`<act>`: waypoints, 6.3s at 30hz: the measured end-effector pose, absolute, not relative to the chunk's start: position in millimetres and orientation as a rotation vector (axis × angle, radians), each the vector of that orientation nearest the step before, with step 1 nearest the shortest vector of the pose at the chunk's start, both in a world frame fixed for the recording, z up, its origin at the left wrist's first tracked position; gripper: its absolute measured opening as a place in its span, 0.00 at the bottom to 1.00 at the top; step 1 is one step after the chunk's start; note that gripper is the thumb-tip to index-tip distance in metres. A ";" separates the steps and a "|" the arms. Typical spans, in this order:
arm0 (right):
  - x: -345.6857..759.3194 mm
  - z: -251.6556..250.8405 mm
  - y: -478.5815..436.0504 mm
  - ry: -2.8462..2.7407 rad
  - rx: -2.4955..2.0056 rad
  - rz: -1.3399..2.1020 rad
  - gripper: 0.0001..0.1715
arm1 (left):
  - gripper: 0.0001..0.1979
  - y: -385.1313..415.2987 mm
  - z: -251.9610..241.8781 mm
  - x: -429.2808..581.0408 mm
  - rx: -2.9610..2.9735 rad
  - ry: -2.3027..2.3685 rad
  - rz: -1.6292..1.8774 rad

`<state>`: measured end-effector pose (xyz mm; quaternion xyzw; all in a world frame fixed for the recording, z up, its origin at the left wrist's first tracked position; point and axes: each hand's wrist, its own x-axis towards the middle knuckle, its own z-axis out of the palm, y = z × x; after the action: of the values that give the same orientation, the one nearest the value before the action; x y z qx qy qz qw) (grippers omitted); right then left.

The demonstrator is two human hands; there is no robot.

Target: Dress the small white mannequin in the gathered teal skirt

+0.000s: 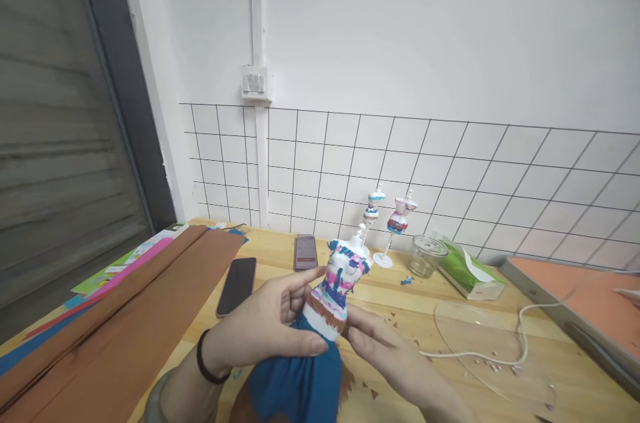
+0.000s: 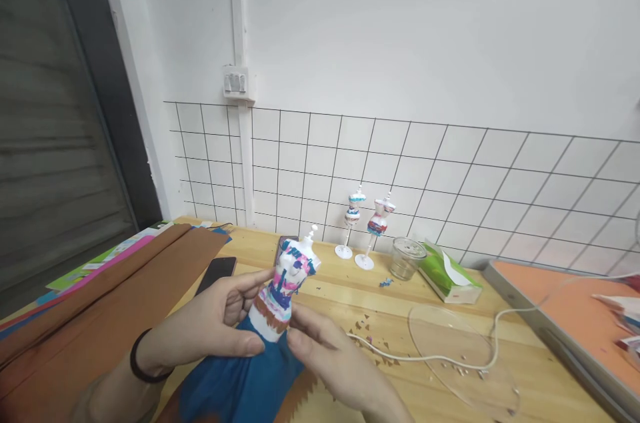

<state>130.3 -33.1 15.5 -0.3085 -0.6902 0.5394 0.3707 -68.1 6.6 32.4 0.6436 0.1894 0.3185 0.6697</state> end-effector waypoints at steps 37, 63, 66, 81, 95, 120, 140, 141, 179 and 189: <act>122.6 20.2 -39.2 -1.732 -1.255 0.902 0.15 | 0.27 8.8 26.4 -53.0 1.436 0.338 0.812; 136.2 24.0 -43.0 -1.948 -1.204 0.703 0.09 | 0.39 11.6 23.4 -53.6 1.467 0.497 0.870; 136.4 22.9 -42.6 -1.941 -1.200 0.678 0.07 | 0.40 10.3 24.0 -53.6 1.481 0.518 0.856; 129.6 16.6 -38.8 -1.755 -1.181 0.782 0.08 | 0.40 2.5 27.2 -48.0 1.465 0.593 0.878; 125.9 12.7 -35.5 -1.700 -1.207 0.664 0.13 | 0.35 6.3 16.3 -47.6 1.453 0.484 0.962; 123.6 7.7 -32.2 -1.723 -1.223 0.692 0.14 | 0.34 4.9 23.2 -43.7 1.415 0.629 0.963; 106.6 3.8 -50.0 -2.038 -0.914 -0.262 0.13 | 0.17 20.4 27.6 -54.4 1.039 0.671 1.079; 104.7 1.5 -51.3 -2.004 -0.904 -0.207 0.12 | 0.17 19.9 27.2 -54.0 1.037 0.673 1.081; 114.6 6.4 -35.6 -1.565 -0.986 1.005 0.18 | 0.29 5.6 34.7 -62.0 1.366 0.384 0.810; 113.2 8.4 -36.7 -1.568 -1.133 0.864 0.14 | 0.29 8.2 28.5 -59.6 1.428 0.427 0.889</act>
<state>113.2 -36.7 8.4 -0.4665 -0.6454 0.3556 0.4893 -59.6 8.2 28.5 0.6278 0.1879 0.3906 0.6466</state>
